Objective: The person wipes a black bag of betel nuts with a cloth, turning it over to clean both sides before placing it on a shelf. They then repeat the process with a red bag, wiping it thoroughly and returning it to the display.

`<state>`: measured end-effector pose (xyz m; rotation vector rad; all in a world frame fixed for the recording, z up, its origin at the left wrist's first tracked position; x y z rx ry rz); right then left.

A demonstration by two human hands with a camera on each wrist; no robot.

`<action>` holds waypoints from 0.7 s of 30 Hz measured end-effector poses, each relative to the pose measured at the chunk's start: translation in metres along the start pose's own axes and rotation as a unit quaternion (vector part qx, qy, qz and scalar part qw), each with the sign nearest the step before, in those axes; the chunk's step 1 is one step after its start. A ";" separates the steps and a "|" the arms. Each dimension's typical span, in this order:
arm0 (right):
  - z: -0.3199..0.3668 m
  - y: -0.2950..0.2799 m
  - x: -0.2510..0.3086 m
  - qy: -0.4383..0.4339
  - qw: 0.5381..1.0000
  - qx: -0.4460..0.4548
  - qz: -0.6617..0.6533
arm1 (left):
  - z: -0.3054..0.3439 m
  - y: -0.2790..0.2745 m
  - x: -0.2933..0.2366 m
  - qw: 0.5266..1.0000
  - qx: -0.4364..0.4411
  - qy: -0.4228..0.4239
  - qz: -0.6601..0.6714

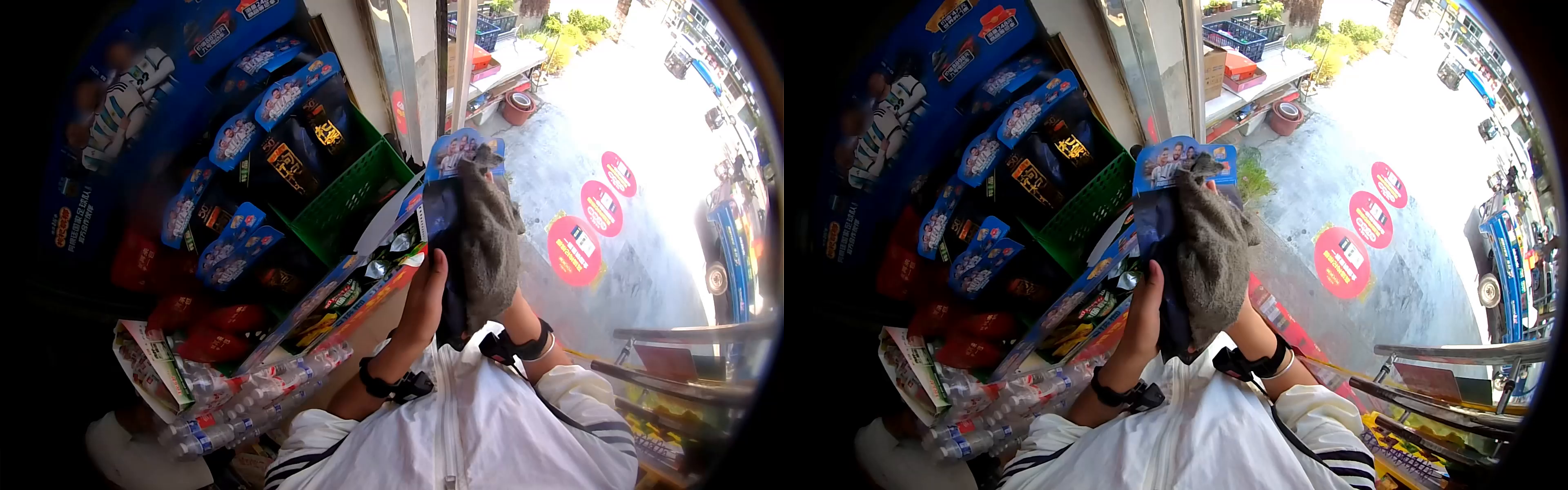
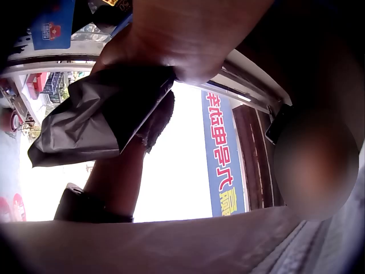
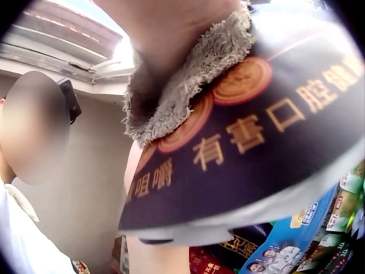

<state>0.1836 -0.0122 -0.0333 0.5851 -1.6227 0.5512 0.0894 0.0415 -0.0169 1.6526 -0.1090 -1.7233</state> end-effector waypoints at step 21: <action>0.090 0.047 0.109 -0.237 0.933 -0.058 0.264 | 0.057 -0.008 -0.022 0.985 0.072 -0.067 0.144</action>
Point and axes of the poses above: each hand's wrist, its own z-axis away from the middle knuckle, its own y-axis out of the palm, x = y × z, the point moved 10 cm from there along -z, towards the middle knuckle, and after that the axes turned 3 degrees about z, right-handed, at the moved point
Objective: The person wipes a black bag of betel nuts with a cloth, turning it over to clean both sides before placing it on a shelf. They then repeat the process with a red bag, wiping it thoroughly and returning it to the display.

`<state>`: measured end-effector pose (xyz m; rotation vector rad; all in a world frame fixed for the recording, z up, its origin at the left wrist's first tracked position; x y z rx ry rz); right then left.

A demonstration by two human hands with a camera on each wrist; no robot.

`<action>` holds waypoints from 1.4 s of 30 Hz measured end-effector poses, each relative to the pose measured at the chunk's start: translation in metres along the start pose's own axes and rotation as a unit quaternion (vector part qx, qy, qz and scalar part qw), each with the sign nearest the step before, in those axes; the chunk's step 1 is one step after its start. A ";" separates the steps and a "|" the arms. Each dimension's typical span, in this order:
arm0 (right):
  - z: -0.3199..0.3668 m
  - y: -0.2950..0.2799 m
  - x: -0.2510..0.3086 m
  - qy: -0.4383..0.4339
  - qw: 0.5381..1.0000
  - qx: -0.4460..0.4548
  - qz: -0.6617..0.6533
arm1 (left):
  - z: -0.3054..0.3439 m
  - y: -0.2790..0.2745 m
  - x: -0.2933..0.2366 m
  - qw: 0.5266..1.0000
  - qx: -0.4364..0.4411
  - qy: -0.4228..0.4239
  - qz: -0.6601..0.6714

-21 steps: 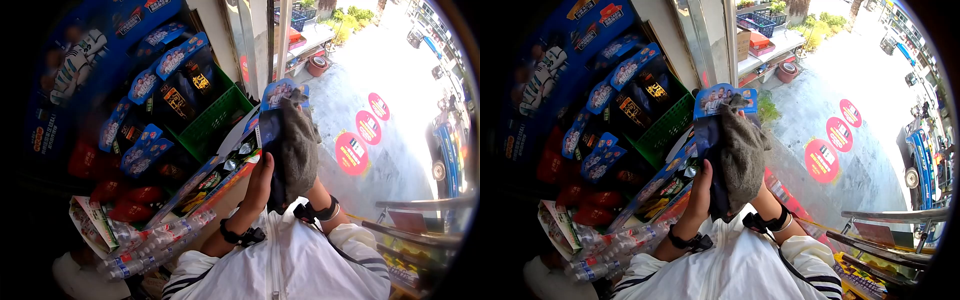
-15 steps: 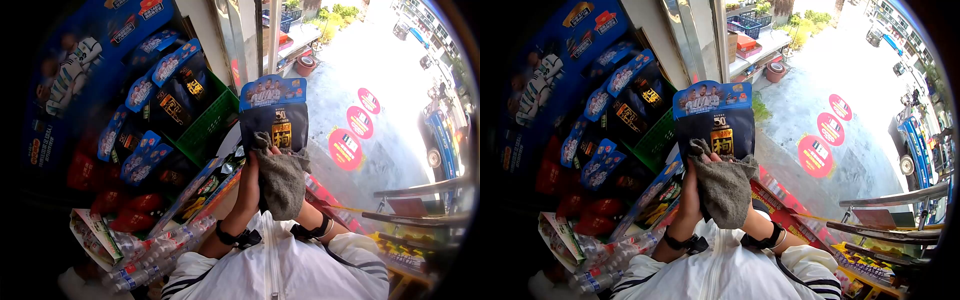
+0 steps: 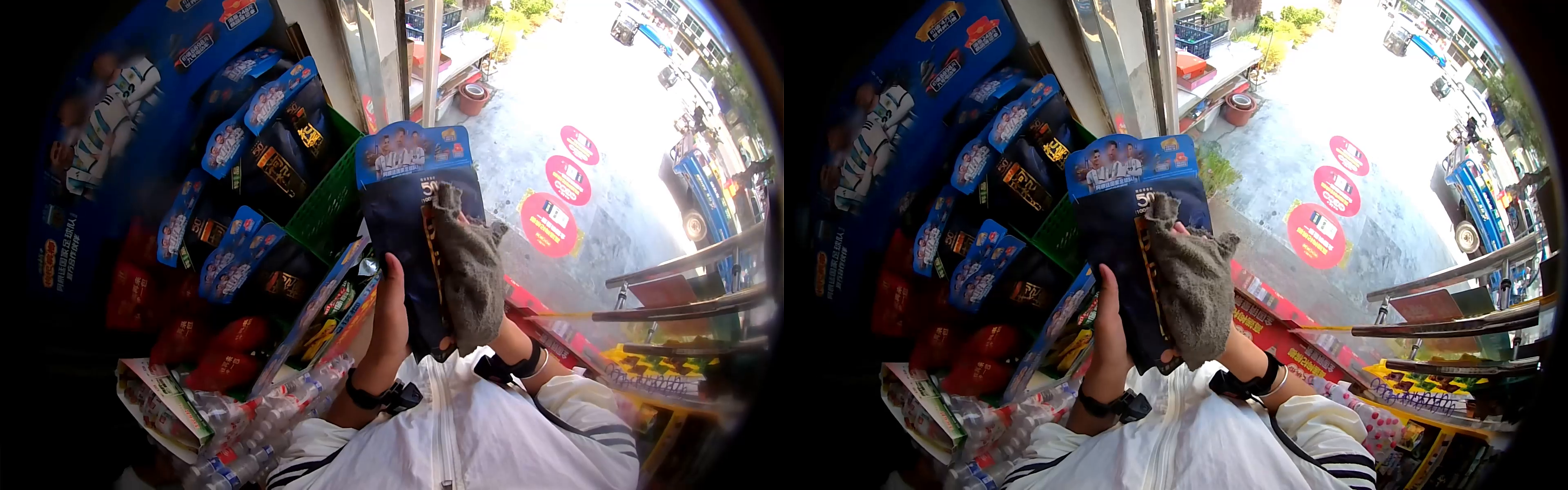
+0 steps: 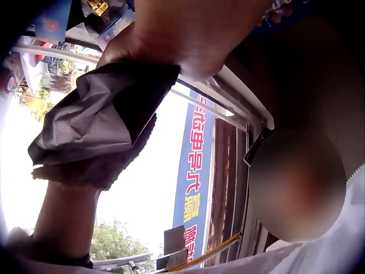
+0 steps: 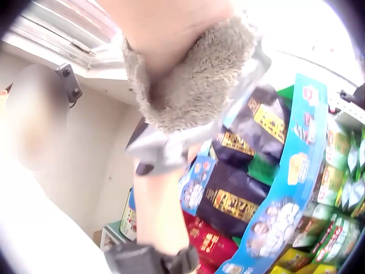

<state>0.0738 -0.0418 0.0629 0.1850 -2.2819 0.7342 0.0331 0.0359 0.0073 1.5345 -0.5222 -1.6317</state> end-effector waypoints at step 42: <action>0.035 0.059 0.086 -0.014 0.998 0.065 0.024 | 0.053 -0.062 -0.017 0.982 -0.043 0.132 -0.129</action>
Point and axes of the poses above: each hand's wrist, its own z-axis away from the middle knuckle, its own y-axis out of the palm, x = y × z, the point moved 10 cm from there along -z, towards the middle knuckle, and after that the axes turned 3 degrees about z, right-handed, at the moved point
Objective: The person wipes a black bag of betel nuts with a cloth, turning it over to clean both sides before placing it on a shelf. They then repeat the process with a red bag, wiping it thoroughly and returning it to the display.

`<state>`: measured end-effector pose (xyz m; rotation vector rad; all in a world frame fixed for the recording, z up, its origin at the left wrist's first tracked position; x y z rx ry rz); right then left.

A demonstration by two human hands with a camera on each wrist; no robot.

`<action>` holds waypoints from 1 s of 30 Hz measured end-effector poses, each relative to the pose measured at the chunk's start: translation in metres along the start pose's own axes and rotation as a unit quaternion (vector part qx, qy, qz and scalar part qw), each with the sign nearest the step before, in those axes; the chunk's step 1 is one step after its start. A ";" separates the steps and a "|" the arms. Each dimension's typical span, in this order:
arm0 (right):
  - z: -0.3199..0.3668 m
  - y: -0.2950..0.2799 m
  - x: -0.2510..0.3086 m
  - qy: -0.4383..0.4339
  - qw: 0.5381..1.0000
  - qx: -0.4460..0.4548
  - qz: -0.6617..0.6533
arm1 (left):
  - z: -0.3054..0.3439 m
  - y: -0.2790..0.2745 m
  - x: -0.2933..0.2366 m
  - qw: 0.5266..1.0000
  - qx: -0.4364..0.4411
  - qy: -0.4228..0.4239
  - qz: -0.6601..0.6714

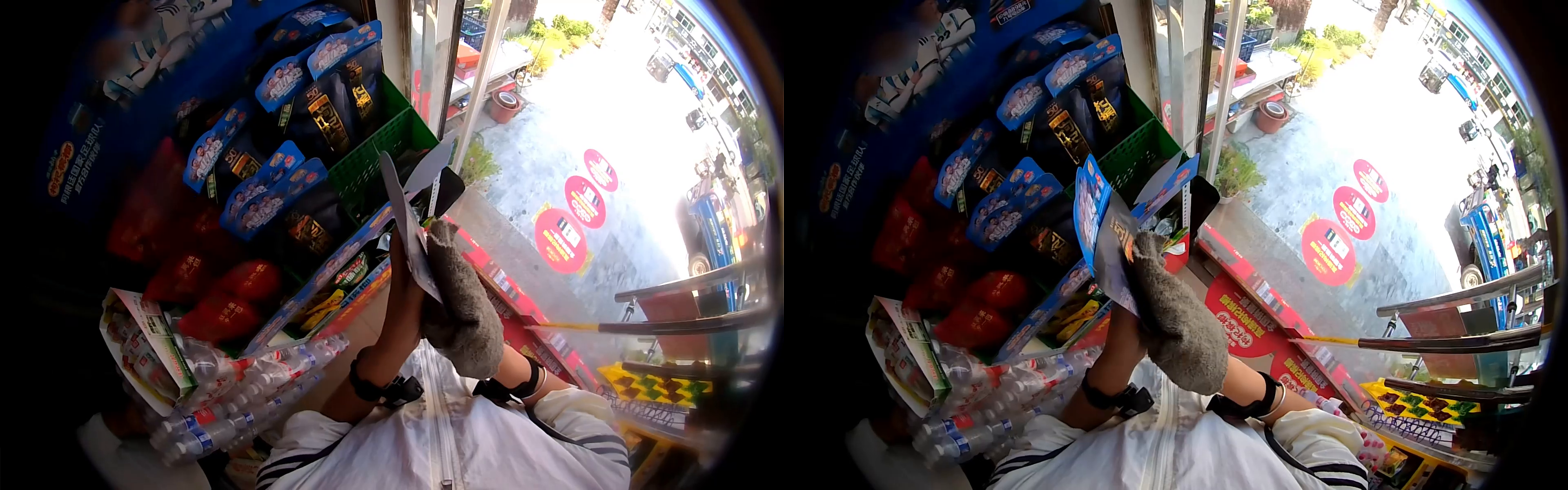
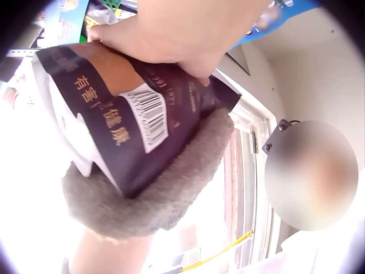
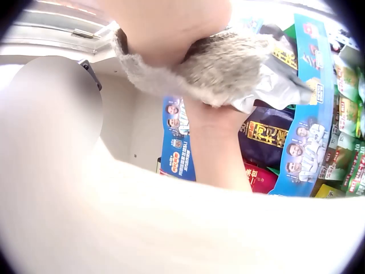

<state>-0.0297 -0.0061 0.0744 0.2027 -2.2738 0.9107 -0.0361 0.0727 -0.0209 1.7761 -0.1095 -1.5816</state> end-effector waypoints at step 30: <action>0.010 0.047 -0.019 0.057 0.997 0.049 -0.005 | 0.012 0.023 -0.017 0.955 0.048 -0.180 0.231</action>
Point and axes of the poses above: each hand's wrist, its own z-axis away from the middle knuckle, its own y-axis out of the palm, x = y × z, the point moved 10 cm from there along -z, towards the middle knuckle, and after that the axes turned 3 degrees about z, right-handed, at the moved point
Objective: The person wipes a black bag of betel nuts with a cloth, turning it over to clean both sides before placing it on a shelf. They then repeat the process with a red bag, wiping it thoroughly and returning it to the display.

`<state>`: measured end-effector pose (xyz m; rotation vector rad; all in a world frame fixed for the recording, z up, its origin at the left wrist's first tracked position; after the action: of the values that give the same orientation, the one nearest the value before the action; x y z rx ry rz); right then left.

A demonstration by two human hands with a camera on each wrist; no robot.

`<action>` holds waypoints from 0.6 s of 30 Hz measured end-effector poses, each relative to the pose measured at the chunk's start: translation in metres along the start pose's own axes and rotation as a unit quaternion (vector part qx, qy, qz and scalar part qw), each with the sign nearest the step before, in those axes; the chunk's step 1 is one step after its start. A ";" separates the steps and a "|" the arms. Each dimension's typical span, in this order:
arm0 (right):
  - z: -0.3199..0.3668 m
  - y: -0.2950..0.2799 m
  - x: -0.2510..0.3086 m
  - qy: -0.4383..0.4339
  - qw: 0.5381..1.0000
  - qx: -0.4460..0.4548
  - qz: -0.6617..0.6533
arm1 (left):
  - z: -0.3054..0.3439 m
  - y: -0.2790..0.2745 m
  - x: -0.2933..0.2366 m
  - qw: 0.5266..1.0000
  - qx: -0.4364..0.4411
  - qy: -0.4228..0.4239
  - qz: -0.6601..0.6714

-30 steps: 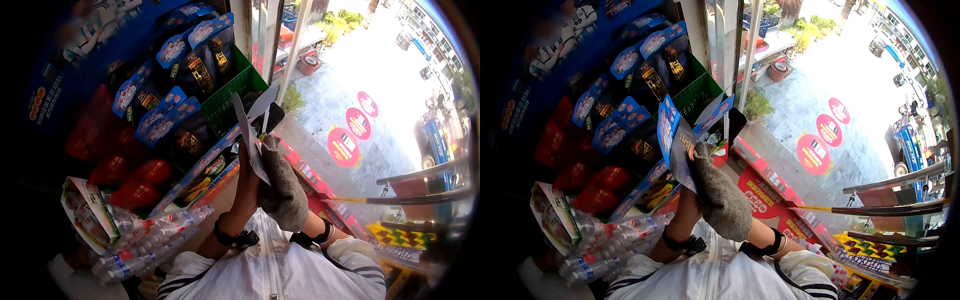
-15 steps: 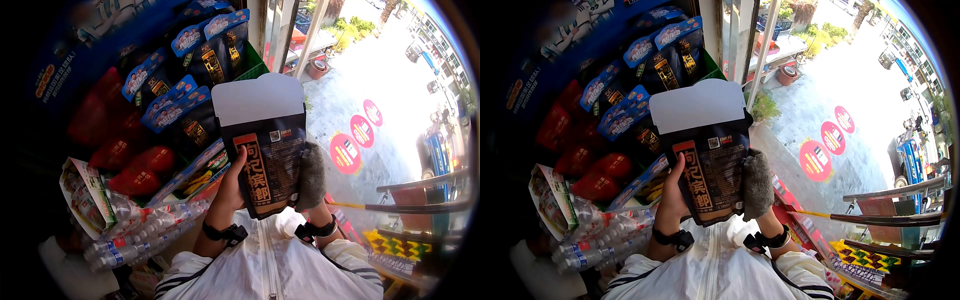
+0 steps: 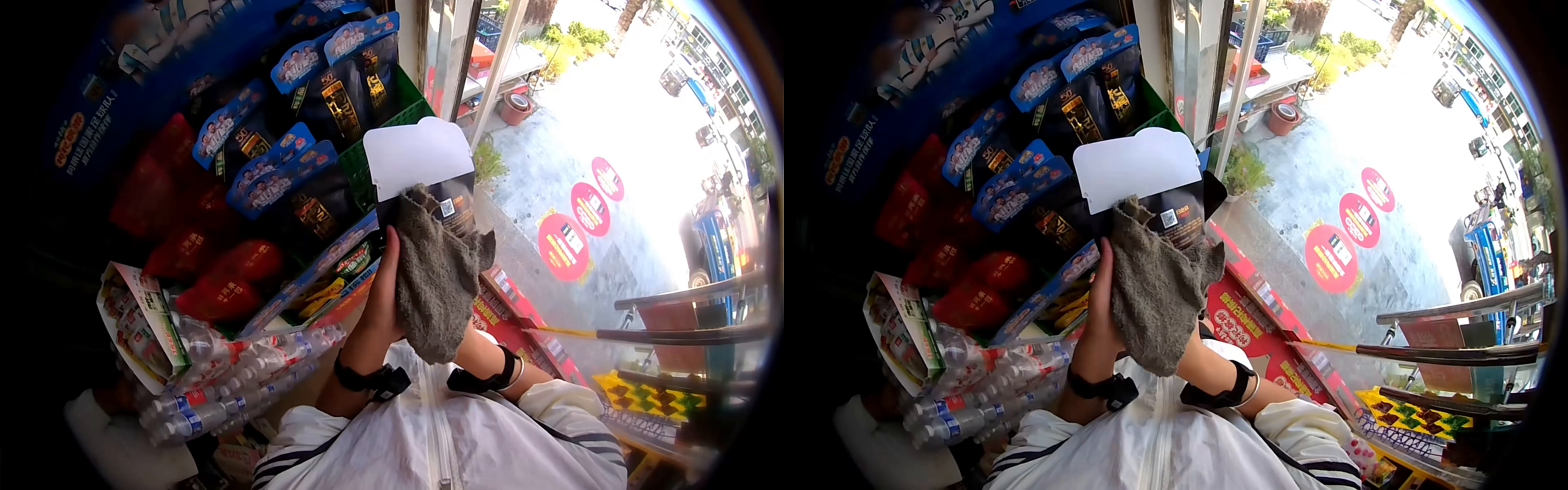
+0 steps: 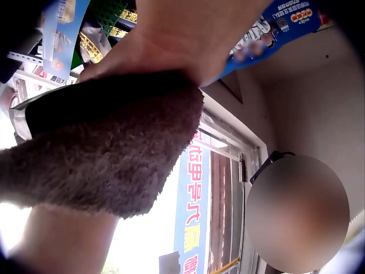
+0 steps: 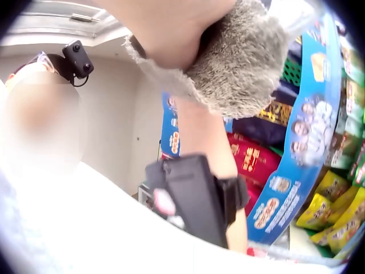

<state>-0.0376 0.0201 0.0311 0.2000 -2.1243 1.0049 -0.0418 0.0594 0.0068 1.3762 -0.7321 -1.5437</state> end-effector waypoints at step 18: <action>0.017 0.044 -0.016 -0.038 0.992 0.091 0.074 | 0.001 0.013 -0.017 0.971 0.156 -0.033 0.177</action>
<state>-0.0554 0.0355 -0.0126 0.1728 -2.1407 1.2987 -0.0404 0.0690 0.0260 1.3297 -1.2320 -1.2309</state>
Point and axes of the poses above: each hand's wrist, its own z-axis away from the middle knuckle, its own y-axis out of the palm, x = y × z, the point moved 10 cm from there along -z, towards the middle knuckle, and after that the axes turned 3 degrees about z, right-handed, at the moved point
